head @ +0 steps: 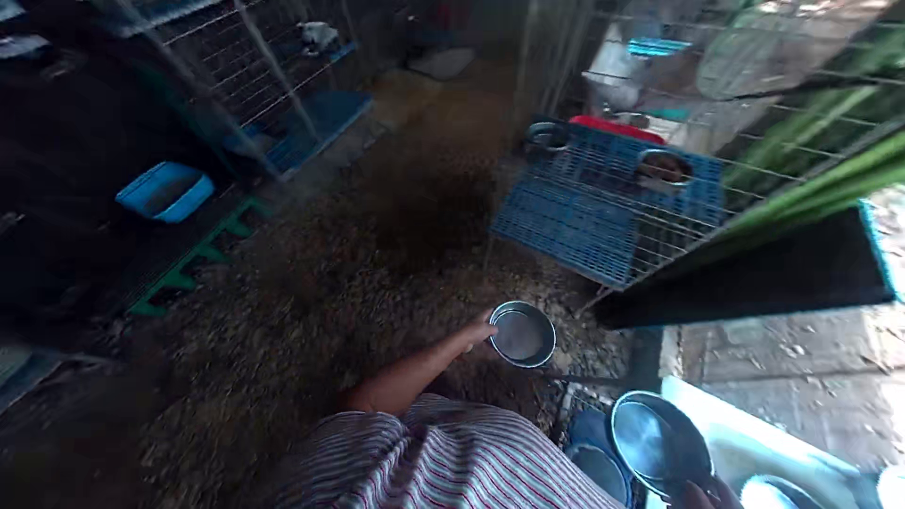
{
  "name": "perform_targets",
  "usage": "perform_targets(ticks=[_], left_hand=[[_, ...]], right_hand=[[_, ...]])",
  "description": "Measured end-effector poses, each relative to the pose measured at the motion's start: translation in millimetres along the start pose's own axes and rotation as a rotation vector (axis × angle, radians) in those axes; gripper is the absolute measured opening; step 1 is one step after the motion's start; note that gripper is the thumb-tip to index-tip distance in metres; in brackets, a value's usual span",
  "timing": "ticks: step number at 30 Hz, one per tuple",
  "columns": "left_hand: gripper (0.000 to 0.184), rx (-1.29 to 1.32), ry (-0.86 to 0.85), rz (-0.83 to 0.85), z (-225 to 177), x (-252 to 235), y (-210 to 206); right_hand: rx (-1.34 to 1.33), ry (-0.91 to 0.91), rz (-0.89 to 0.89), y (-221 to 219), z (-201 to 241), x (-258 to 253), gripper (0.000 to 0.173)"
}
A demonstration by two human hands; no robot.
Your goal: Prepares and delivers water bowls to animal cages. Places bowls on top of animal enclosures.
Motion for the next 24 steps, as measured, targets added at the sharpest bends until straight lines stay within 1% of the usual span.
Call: perform_targets(ticks=[2,5,8,11,14,18,21,24], left_hand=[[0.067,0.061,0.024,-0.095,15,6,52],[0.069,0.124,0.013,-0.207,34,10,135],[0.073,0.185,0.051,-0.304,51,15,217],[0.071,0.218,0.081,-0.398,61,22,295],[0.074,0.267,0.098,-0.466,70,25,367],[0.066,0.335,0.124,-0.604,83,26,450],[0.062,0.377,0.181,-0.704,89,20,502],[0.056,0.427,0.202,-0.82,97,8,552]], right_hand=[[0.064,0.048,0.048,-45,30,-21,0.043],[0.16,0.121,0.129,-123,79,-47,0.04],[0.148,0.173,0.189,-202,121,-68,0.042],[0.101,0.211,0.239,-279,156,-92,0.042],[0.092,0.235,0.26,-358,199,-110,0.038],[0.116,0.282,0.341,-455,241,-143,0.037],[0.19,0.25,0.383,-522,271,-171,0.037],[0.235,0.246,0.441,-586,302,-199,0.037]])
Point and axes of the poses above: each hand's wrist, its own x-axis away from the middle knuckle, its own y-axis out of the back of the hand, z = x × y, the point moved 10 cm from there along -x, towards the middle knuckle, and after that the axes turned 15 degrees about -x, right-handed, at the moved point
